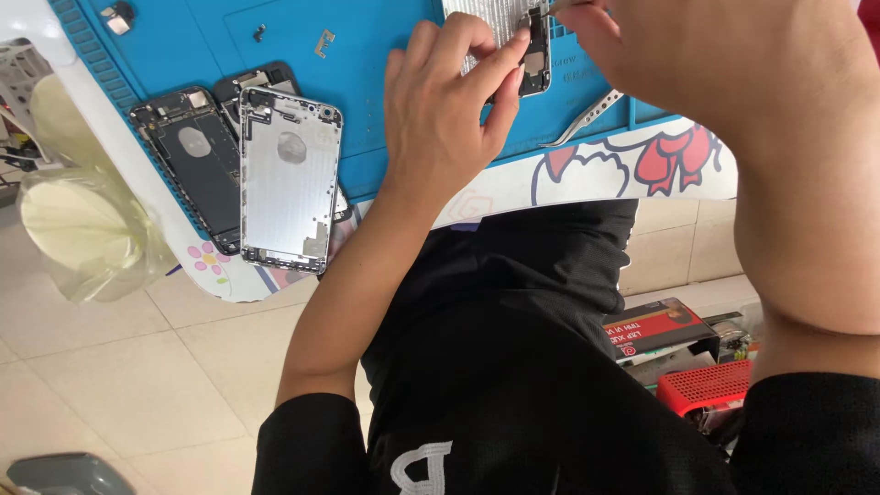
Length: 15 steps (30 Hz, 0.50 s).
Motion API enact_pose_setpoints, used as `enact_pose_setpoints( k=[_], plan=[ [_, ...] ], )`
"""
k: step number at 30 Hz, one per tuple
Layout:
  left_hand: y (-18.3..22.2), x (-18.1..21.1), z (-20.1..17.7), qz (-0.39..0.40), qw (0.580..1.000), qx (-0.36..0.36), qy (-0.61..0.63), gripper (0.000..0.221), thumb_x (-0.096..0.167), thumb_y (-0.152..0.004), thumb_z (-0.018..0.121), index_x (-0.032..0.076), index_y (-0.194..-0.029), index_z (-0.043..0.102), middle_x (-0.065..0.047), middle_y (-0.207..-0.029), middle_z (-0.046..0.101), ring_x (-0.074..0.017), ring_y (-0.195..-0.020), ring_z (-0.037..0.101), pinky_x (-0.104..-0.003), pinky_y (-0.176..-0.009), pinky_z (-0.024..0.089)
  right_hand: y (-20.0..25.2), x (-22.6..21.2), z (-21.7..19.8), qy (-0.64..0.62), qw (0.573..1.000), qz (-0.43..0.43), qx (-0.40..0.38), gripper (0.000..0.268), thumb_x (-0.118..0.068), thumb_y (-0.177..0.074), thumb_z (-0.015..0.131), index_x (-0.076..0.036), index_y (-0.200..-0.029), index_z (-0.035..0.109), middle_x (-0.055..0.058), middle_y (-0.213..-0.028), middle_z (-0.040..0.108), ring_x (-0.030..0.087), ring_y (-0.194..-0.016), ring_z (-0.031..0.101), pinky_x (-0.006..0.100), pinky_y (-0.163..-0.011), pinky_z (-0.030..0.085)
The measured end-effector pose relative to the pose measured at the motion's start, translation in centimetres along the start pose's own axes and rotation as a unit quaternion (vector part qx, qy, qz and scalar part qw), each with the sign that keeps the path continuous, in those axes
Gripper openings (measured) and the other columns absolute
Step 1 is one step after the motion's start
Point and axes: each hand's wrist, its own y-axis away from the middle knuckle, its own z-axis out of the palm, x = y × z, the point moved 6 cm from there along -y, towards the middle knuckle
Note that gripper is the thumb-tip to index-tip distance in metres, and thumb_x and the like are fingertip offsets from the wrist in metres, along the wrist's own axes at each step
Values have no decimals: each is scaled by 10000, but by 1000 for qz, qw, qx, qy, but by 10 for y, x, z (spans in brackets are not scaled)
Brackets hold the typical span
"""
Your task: Repairing a mobile phone by inspecting and adjusting internal components using precision tools.
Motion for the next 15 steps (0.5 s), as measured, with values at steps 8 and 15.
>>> enact_pose_setpoints(
  k=[8, 15],
  plan=[
    [-1, 3, -1, 3, 1000, 2, -7, 254, 181, -986, 765, 174, -1240, 748, 40, -1052, 550, -175, -945, 536, -379, -764, 369, -14, -4, -5, -76, 995, -14, -61, 343, -500, -1031, 642, -185, -898, 624, -79, -736, 525, 45, -686, 535, 187, -616, 381],
    [-1, 3, 0, 2, 1000, 3, -9, 247, 175, -987, 766, 174, -1233, 752, 41, -1050, 553, -175, -943, 537, -380, -766, 370, -14, -9, -3, -92, 994, -1, -61, 260, -447, -977, 608, -214, -862, 606, -102, -702, 502, 32, -632, 509, 190, -591, 358]
  ],
)
